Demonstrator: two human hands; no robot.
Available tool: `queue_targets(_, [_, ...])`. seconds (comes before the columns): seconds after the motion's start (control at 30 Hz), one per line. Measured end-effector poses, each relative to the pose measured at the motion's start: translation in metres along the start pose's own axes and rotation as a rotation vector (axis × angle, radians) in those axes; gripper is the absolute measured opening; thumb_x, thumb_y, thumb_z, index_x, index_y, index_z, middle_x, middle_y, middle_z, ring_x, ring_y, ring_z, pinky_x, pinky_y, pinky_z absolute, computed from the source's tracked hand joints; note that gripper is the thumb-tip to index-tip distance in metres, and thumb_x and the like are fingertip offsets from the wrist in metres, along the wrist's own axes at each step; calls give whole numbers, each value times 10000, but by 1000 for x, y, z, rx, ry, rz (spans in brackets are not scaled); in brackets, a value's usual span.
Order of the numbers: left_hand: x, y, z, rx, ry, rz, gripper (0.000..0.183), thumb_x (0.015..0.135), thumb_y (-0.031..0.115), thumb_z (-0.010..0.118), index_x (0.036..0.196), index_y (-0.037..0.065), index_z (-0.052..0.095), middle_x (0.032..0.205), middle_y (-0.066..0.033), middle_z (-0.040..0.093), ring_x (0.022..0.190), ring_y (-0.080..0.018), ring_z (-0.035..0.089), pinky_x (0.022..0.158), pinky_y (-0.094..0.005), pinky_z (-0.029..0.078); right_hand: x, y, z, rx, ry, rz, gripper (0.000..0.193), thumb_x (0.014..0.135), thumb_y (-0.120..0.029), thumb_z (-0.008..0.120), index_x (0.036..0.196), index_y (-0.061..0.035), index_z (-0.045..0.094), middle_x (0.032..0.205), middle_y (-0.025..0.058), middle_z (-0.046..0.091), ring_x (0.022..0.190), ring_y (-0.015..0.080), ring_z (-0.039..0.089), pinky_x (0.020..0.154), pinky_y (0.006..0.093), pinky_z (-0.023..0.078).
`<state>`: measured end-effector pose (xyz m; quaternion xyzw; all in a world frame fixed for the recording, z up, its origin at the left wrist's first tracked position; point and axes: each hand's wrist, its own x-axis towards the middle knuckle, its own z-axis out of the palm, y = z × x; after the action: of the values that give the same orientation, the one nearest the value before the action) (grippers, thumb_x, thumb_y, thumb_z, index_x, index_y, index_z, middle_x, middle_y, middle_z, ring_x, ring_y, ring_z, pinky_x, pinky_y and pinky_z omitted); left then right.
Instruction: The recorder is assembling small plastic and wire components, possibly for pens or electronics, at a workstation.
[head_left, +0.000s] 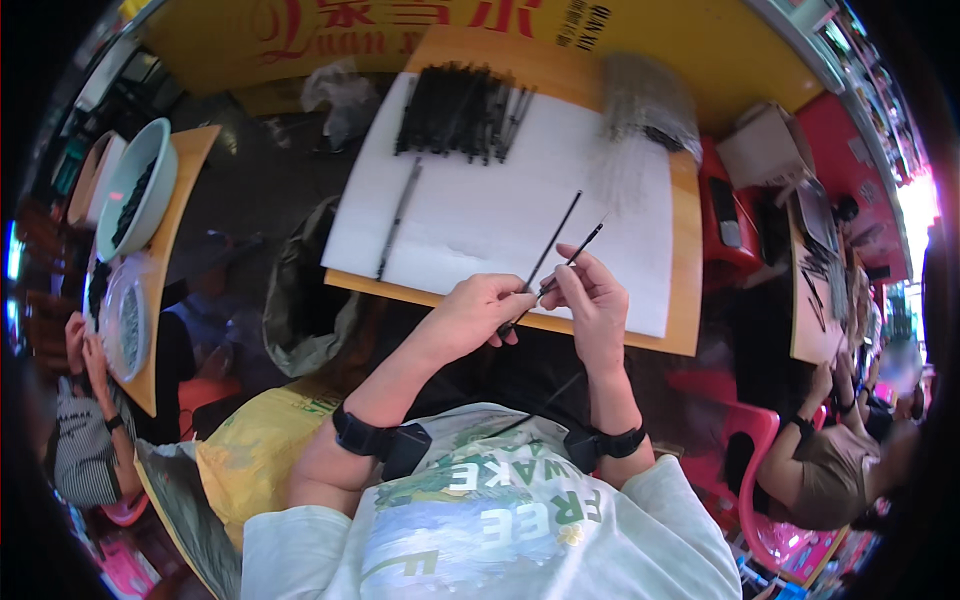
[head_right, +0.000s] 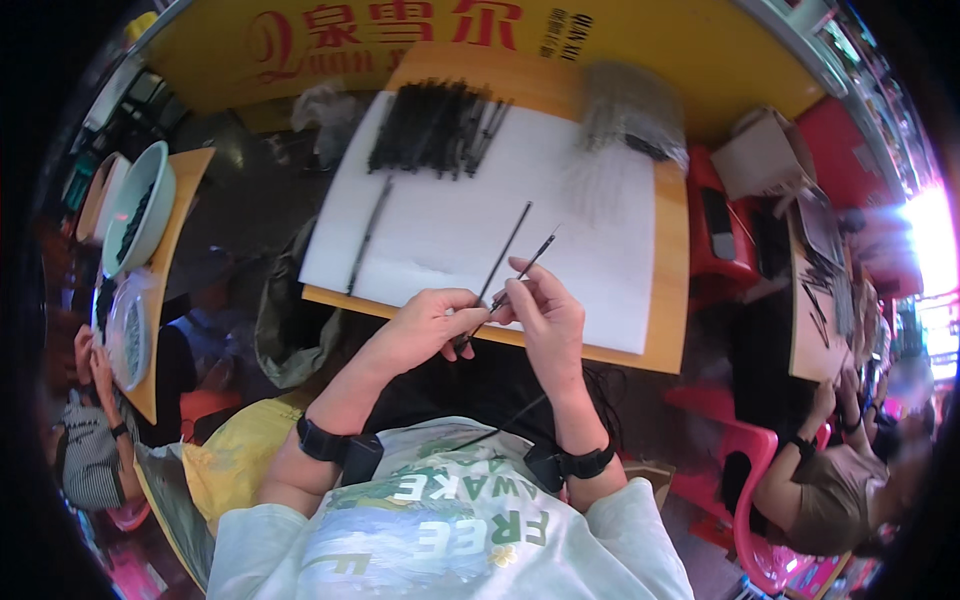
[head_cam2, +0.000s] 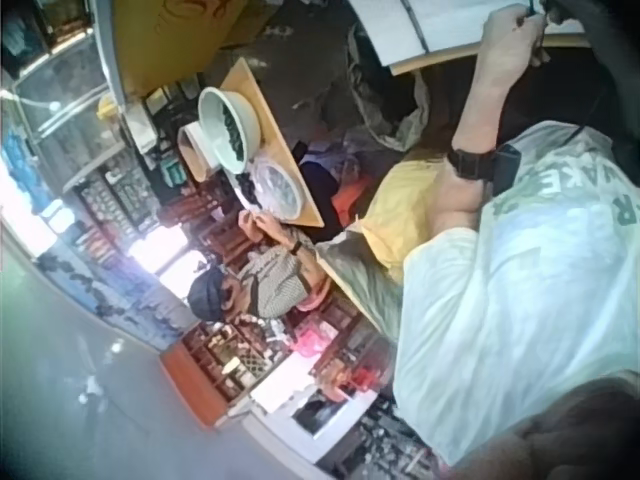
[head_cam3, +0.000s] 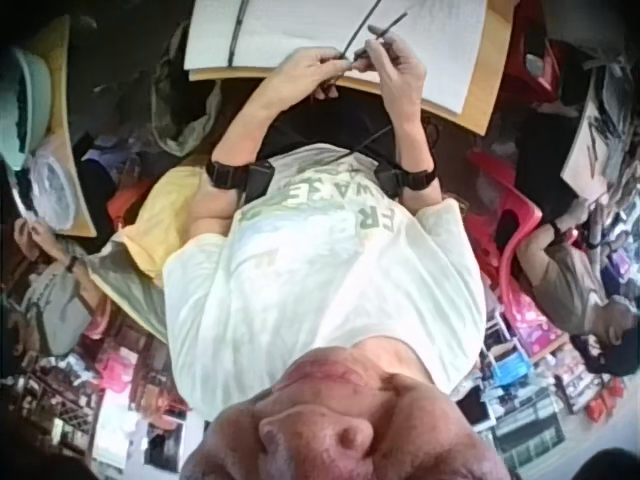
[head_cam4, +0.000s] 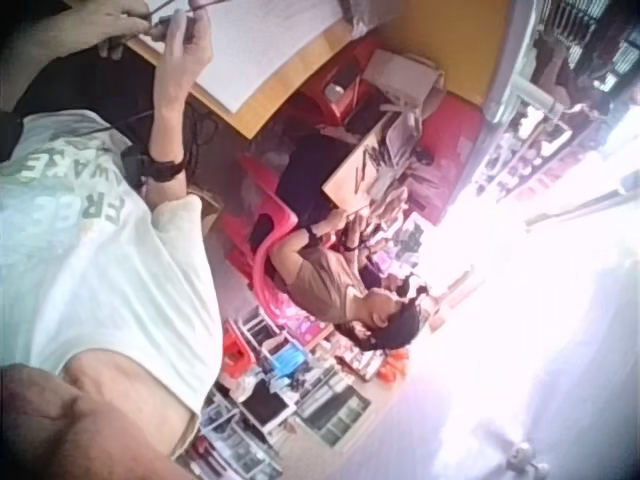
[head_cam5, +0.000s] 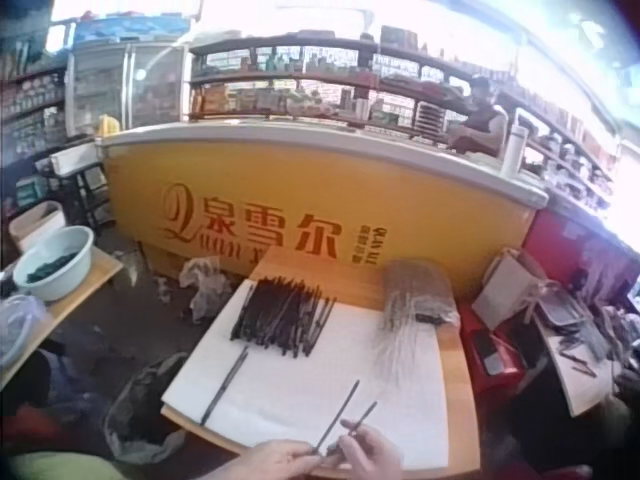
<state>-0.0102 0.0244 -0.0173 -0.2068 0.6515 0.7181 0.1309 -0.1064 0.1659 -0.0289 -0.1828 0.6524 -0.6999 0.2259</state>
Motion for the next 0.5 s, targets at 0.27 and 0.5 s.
queue_targets(0.27, [-22,-14,-64,47,383,134,426,824,33,610,1241,-18,541,766,-44,627,647,-84,592,535,-199,449,49,13,51,-9,-260,71,386,917,-113,554,1253,71,503,897,105,641,765,131,636,693,241,529])
queue_targets(0.5, [-25,-54,-128,428,889,153,329,747,46,681,1066,-28,647,765,-84,620,654,-136,582,622,-270,466,77,20,50,-163,-267,51,380,892,-105,562,1229,66,524,908,102,653,786,133,633,729,251,523])
